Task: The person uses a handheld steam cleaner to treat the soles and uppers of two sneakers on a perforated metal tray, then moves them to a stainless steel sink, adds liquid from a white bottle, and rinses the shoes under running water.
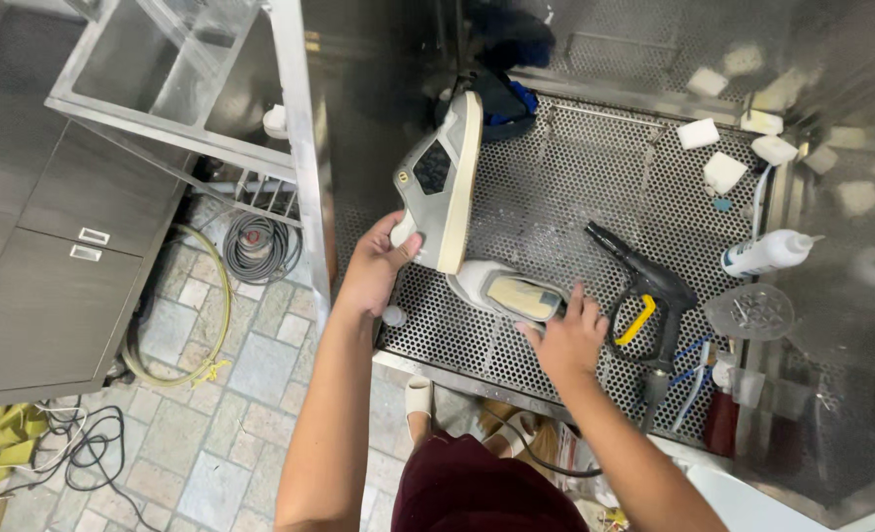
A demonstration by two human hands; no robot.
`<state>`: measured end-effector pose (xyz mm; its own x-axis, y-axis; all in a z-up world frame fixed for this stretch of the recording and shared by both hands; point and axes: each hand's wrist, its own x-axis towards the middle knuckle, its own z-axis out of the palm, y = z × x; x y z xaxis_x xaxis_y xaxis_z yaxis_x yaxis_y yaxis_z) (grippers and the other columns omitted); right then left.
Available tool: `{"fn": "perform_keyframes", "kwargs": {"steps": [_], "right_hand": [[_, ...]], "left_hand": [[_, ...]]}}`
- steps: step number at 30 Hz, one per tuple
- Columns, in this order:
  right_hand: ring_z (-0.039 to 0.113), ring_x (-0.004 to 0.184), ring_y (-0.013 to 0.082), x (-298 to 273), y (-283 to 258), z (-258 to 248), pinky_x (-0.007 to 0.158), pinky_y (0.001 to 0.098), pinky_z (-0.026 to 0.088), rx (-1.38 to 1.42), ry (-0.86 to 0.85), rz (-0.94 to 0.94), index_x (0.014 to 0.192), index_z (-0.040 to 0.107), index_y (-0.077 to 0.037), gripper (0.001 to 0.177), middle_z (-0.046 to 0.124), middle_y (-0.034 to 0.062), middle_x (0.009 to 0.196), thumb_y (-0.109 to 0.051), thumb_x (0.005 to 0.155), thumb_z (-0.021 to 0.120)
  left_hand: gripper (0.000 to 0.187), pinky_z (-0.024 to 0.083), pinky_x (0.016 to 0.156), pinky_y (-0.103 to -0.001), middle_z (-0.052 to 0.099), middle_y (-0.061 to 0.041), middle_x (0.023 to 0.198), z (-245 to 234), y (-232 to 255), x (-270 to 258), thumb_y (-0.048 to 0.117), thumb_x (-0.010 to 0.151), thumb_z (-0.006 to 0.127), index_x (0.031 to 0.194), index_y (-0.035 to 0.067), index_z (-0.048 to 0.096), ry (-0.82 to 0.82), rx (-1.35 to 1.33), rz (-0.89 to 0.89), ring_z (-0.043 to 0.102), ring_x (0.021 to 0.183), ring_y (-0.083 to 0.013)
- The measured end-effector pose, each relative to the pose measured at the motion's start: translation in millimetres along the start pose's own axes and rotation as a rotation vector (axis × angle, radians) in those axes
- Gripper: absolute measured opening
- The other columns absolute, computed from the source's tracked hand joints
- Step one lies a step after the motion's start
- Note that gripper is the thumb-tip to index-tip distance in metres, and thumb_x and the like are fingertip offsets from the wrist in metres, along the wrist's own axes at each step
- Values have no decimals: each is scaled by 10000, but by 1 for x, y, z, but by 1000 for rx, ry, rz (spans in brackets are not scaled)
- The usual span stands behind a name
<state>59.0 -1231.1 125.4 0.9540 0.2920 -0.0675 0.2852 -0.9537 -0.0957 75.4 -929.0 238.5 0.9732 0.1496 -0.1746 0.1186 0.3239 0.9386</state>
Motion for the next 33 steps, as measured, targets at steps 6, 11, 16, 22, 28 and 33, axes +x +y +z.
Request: {"fn": "perform_keyframes", "kwargs": {"steps": [6, 11, 16, 22, 28, 33], "right_hand": [[333, 1391, 479, 20, -85, 20, 1143, 510, 355, 410, -142, -41, 1191, 723, -49, 583, 318, 286, 1594, -494, 817, 774], [159, 1470, 514, 24, -160, 39, 1139, 550, 317, 691, -282, -138, 1362, 610, -98, 626, 136, 336, 1634, -222, 778, 799], [509, 1417, 355, 10, -125, 48, 1172, 443, 405, 1099, -221, -257, 1404, 561, -61, 624, 552, 198, 1496, -109, 803, 720], [512, 1264, 433, -37, 63, 24, 1106, 538, 370, 306, 503, 339, 1293, 540, 20, 519, 591, 259, 1336, -113, 835, 745], [596, 1128, 477, -26, 158, 28, 957, 535, 478, 368, 74, 657, 1430, 400, 44, 732, 598, 326, 1259, -189, 840, 765], [660, 1065, 474, -16, 179, 56, 919, 517, 518, 499, 70, 593, 1456, 426, 42, 708, 676, 314, 1161, -150, 862, 759]], "left_hand": [[398, 499, 1030, -290, 715, -88, 1233, -11, -3, -1, 31, 977, 667, 1359, -36, 575, -113, -183, 17, 663, 1127, -145], [420, 503, 989, -277, 717, -72, 1219, -12, -8, -2, 17, 964, 675, 1367, -39, 572, -145, -77, -25, 646, 1095, -123], [419, 504, 859, -323, 713, -50, 1181, -4, -47, -2, 60, 969, 676, 1374, 6, 582, -245, 9, -176, 638, 1035, -152], [414, 438, 1092, -369, 598, -130, 1404, 12, -143, 12, 62, 916, 748, 1305, -32, 640, -297, 631, 364, 544, 1301, -218], [492, 544, 959, -385, 577, -156, 1434, 36, -230, 20, 114, 909, 711, 1362, 6, 552, -251, 217, -109, 607, 1214, -260], [529, 514, 1023, -371, 685, -219, 1299, 41, -237, 15, 164, 958, 740, 1414, 1, 527, -12, 687, 20, 679, 1171, -325]]}}
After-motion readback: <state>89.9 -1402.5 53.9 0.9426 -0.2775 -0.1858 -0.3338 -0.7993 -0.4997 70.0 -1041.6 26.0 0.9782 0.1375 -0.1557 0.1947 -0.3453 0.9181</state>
